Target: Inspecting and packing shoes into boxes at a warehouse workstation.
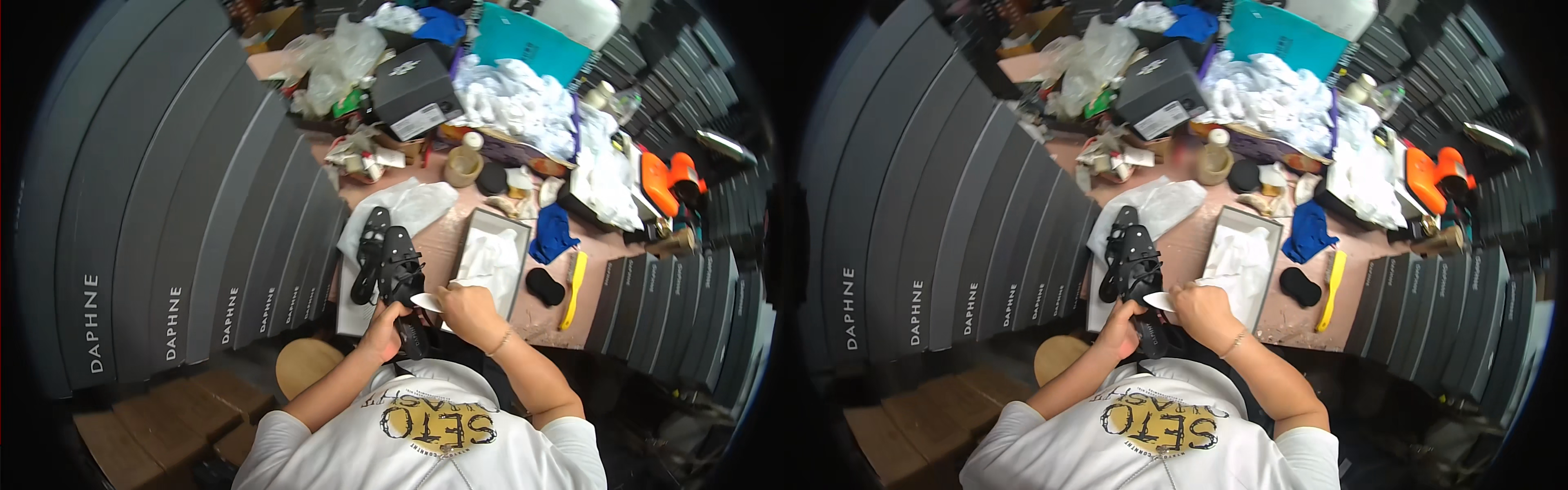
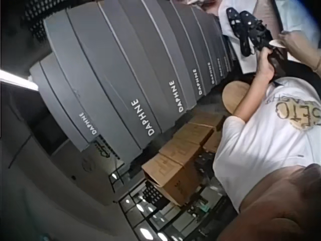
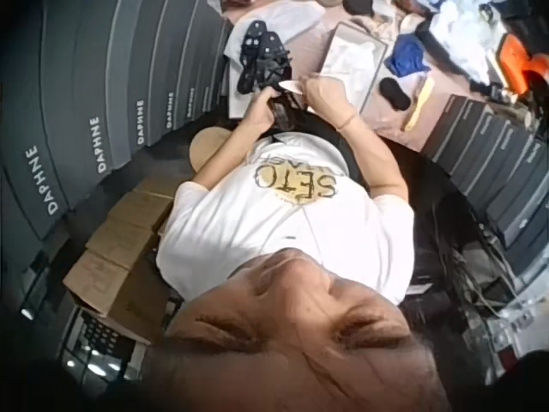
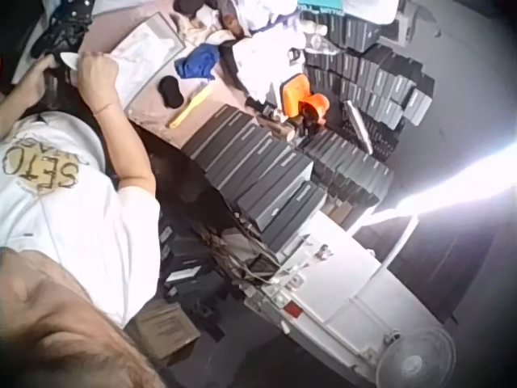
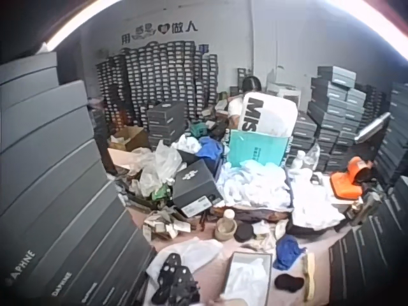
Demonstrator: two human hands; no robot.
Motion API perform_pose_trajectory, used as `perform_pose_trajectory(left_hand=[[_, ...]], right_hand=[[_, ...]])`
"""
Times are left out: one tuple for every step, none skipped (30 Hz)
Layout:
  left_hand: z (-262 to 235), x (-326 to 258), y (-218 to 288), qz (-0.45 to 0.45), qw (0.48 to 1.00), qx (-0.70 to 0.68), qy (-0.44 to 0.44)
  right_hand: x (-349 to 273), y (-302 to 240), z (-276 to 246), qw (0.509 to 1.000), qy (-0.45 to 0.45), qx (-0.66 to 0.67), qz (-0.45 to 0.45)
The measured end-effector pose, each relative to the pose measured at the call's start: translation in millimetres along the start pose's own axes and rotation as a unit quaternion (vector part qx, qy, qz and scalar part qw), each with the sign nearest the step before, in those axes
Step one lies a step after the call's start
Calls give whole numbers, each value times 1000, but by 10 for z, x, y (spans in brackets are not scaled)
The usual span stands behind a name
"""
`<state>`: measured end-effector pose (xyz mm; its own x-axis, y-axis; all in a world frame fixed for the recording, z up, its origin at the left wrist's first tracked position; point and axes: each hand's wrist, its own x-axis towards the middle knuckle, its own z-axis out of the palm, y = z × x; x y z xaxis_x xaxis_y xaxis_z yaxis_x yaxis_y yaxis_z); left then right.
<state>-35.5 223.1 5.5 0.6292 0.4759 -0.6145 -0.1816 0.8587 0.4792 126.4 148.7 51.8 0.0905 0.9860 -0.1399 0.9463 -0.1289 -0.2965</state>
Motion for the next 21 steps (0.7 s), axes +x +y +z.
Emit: perform_pose_trajectory(left_hand=[[101,-60,10,17,1000,15,-5],[106,-51,-43,22,999,31,-16],[83,-26,-119,27,998,46,-26],[77,-10,-179,32,997,59,-32],[105,10,-239,56,995,72,-28],[160,26,-304,81,993,85,-23],[188,33,-363,104,990,96,-17],[197,35,-390,112,988,107,-19],[210,53,-375,95,990,100,-28],[209,75,-333,79,992,90,-32],[191,81,-297,63,994,80,-35],[95,139,-307,50,998,25,-41],[37,173,-304,16,1000,-11,-20],[-1,183,-314,-4,1000,-11,-25],[-30,191,-316,-23,999,-12,-29],[97,125,-244,-29,998,-34,-40],[196,67,-194,-36,997,-54,-52],[160,91,-229,-28,995,-73,-59],[199,69,-248,14,998,-32,-49],[255,32,-267,55,998,10,-40],[284,7,-280,97,994,51,-31]], right_hand=[[-43,26,90,1000,3,-17,19],[-75,57,169,999,5,-33,36],[-113,68,205,997,6,-48,52],[-154,46,226,997,32,-47,55],[-181,-6,228,997,31,-45,62],[-194,-72,222,996,29,-44,67],[-214,-121,232,996,26,-42,71],[-232,-138,250,996,4,-44,73],[-266,-143,201,996,22,-33,80],[-312,-162,118,996,36,-20,83],[-355,-166,66,995,51,-7,86],[-413,-139,62,996,71,12,57],[-468,-131,56,994,92,28,47],[-522,-136,57,992,112,44,36],[-543,-143,56,989,131,61,24],[-536,-142,85,989,122,64,46],[-517,-155,116,989,113,68,69],[-493,-166,154,988,103,72,91],[-465,-165,206,992,81,48,87],[-423,-155,283,995,58,25,83],[-396,-143,337,996,34,2,79]])
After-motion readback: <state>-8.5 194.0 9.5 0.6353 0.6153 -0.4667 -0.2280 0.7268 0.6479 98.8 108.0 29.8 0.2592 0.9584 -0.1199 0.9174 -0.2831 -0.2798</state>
